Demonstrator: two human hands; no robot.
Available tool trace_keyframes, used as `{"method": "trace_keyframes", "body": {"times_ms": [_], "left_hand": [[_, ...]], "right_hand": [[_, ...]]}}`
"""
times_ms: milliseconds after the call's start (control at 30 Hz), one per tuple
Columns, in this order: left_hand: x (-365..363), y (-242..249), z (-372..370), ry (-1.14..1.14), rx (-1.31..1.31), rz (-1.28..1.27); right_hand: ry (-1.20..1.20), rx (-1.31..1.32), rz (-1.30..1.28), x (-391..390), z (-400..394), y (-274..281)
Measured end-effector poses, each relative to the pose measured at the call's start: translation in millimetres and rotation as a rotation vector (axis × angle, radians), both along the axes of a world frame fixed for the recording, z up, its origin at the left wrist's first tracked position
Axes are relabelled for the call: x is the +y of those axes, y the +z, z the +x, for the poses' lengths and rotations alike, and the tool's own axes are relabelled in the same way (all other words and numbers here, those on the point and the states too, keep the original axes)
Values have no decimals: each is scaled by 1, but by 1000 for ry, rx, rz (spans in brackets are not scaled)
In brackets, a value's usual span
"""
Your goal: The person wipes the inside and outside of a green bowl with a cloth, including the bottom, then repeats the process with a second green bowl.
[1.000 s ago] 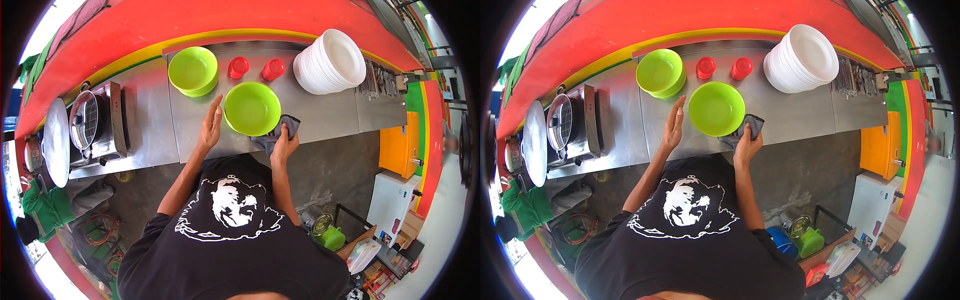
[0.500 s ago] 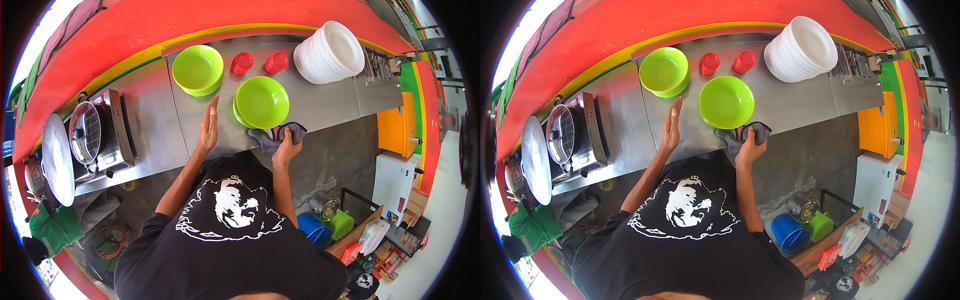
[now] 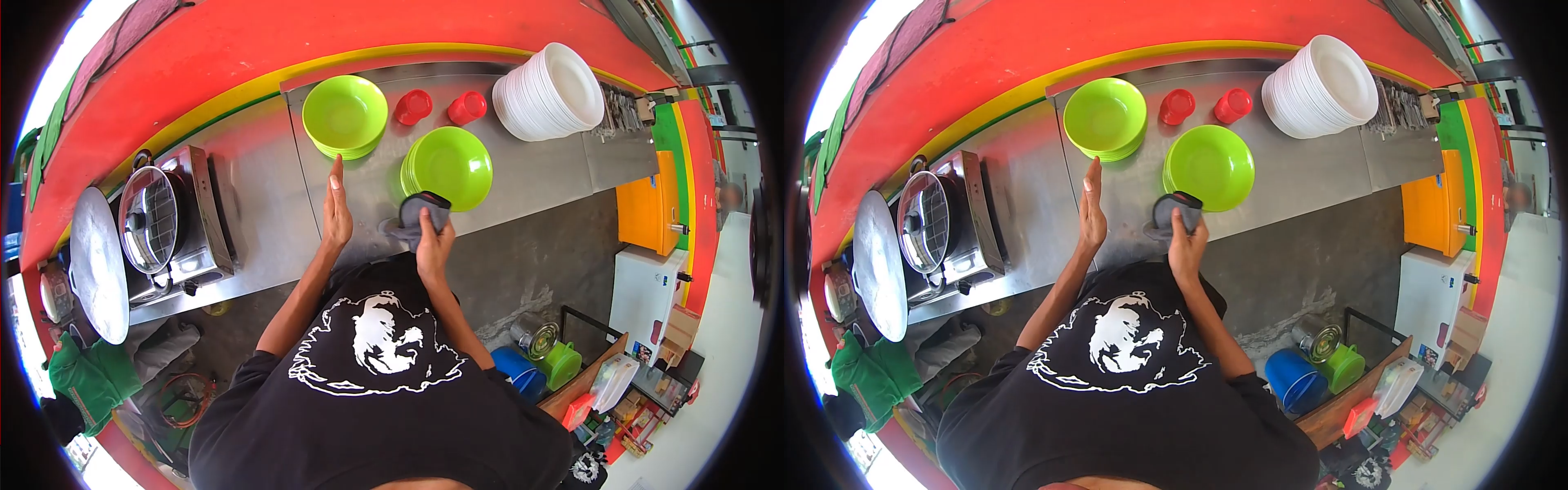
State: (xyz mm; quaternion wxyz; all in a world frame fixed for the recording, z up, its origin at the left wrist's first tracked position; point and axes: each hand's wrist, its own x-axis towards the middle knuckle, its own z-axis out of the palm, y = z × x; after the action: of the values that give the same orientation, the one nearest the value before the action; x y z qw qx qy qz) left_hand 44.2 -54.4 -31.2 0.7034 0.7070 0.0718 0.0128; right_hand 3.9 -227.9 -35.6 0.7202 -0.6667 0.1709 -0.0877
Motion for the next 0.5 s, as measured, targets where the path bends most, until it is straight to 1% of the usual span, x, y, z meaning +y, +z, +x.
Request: {"method": "trace_keyframes", "body": {"times_ms": [100, 233, 333, 367, 500], "left_hand": [[11, 1, 2, 20, -9, 9], [30, -1, 12, 56, -26, 28], [46, -8, 26, 77, -43, 52], [52, -12, 31, 81, -46, 61], [70, -25, 57, 92, -67, 95]], "right_hand": [[142, 48, 31, 20, 8, -13], [68, 155, 236, 49, 31, -26], [-46, 91, 209, 70, 57, -25], [-71, 21, 182, 74, 69, -29], [-157, 40, 161, 87, 111, -40]]}}
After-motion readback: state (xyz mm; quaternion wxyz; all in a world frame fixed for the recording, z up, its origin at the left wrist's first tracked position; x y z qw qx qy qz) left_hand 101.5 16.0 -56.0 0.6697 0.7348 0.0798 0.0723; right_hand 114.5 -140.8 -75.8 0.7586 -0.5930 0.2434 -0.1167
